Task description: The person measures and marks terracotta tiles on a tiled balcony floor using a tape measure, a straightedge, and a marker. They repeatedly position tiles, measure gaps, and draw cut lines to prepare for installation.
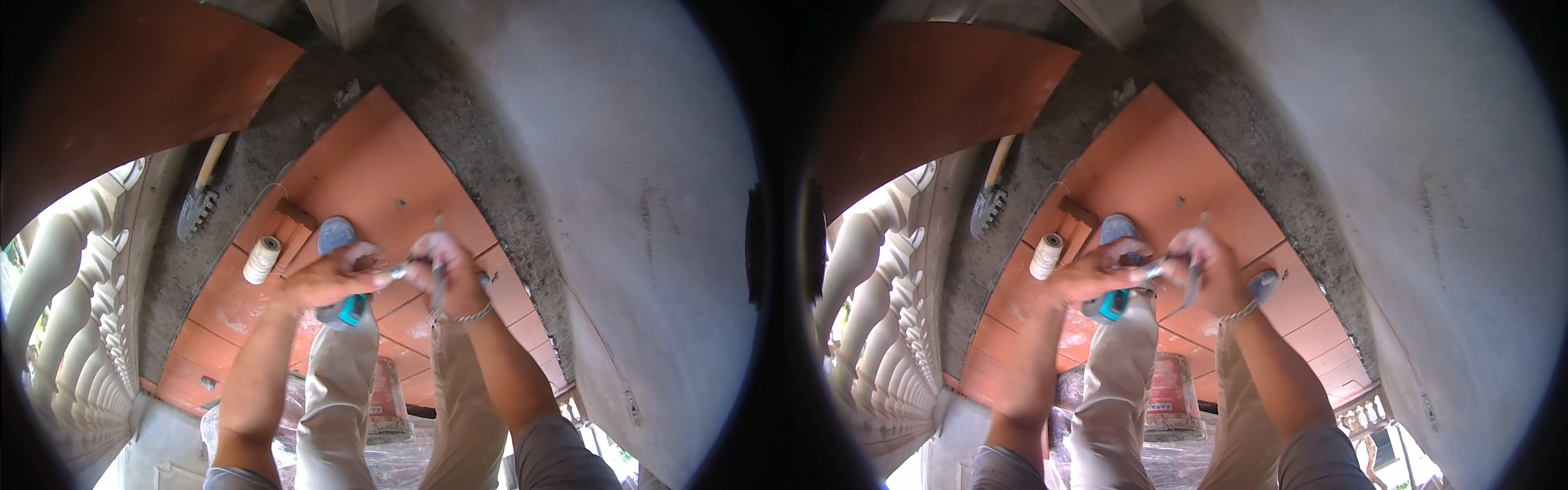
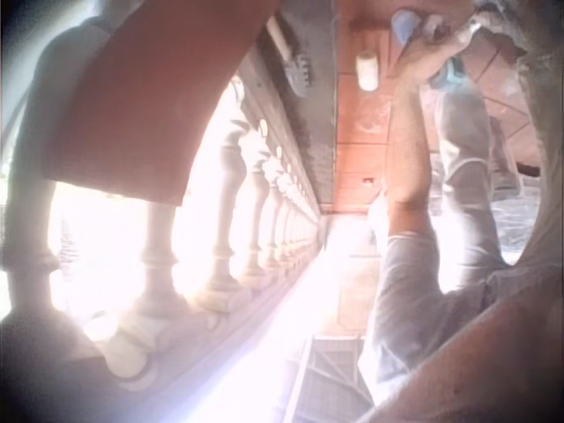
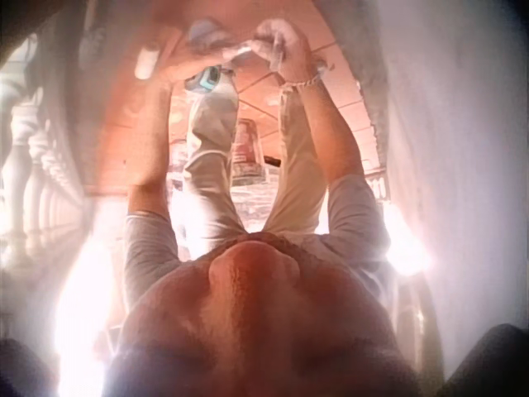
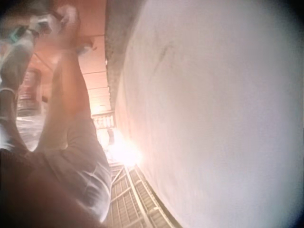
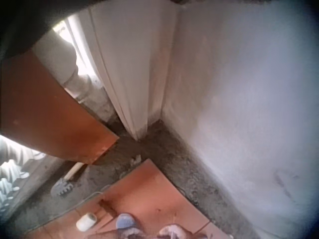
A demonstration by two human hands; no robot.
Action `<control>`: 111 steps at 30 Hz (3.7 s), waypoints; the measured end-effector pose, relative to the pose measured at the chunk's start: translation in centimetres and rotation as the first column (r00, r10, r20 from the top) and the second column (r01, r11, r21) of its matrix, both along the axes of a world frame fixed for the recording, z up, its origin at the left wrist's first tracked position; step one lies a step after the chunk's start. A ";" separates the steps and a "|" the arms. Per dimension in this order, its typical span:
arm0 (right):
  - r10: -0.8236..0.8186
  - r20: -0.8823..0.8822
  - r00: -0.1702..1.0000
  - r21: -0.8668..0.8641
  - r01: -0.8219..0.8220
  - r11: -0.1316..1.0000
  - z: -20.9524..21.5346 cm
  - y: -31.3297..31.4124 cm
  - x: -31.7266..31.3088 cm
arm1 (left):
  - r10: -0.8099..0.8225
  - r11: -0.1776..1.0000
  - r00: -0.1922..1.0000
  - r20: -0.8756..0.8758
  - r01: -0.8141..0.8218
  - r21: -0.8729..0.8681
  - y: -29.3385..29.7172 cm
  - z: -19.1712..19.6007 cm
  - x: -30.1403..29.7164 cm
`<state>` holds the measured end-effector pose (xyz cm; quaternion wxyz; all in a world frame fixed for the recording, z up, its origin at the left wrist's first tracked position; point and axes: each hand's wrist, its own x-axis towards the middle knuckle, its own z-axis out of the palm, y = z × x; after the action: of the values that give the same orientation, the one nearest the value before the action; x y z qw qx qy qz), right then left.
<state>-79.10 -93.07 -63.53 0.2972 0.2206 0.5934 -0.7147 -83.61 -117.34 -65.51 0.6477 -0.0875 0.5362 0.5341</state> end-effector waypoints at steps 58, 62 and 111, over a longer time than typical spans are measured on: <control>-0.084 0.377 0.923 0.235 -0.007 0.972 -6.2 9.2 14.8 | 0.248 0.724 0.837 -0.488 -0.494 -0.481 0.7 -17.1 -10.4; -0.028 0.319 0.947 0.229 -0.049 0.972 -5.7 9.4 14.7 | 0.214 0.726 0.829 -0.517 -0.489 -0.483 1.0 -17.3 -10.4; 0.091 0.353 0.931 0.198 -0.169 0.966 7.9 12.3 17.7 | 0.244 0.779 0.881 -0.405 -0.427 -0.460 5.4 -4.1 -0.6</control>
<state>-61.39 -80.78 -55.63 0.4157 0.3332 0.6233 -0.5724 -84.20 -111.99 -69.60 0.3929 -0.2716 0.7374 0.4775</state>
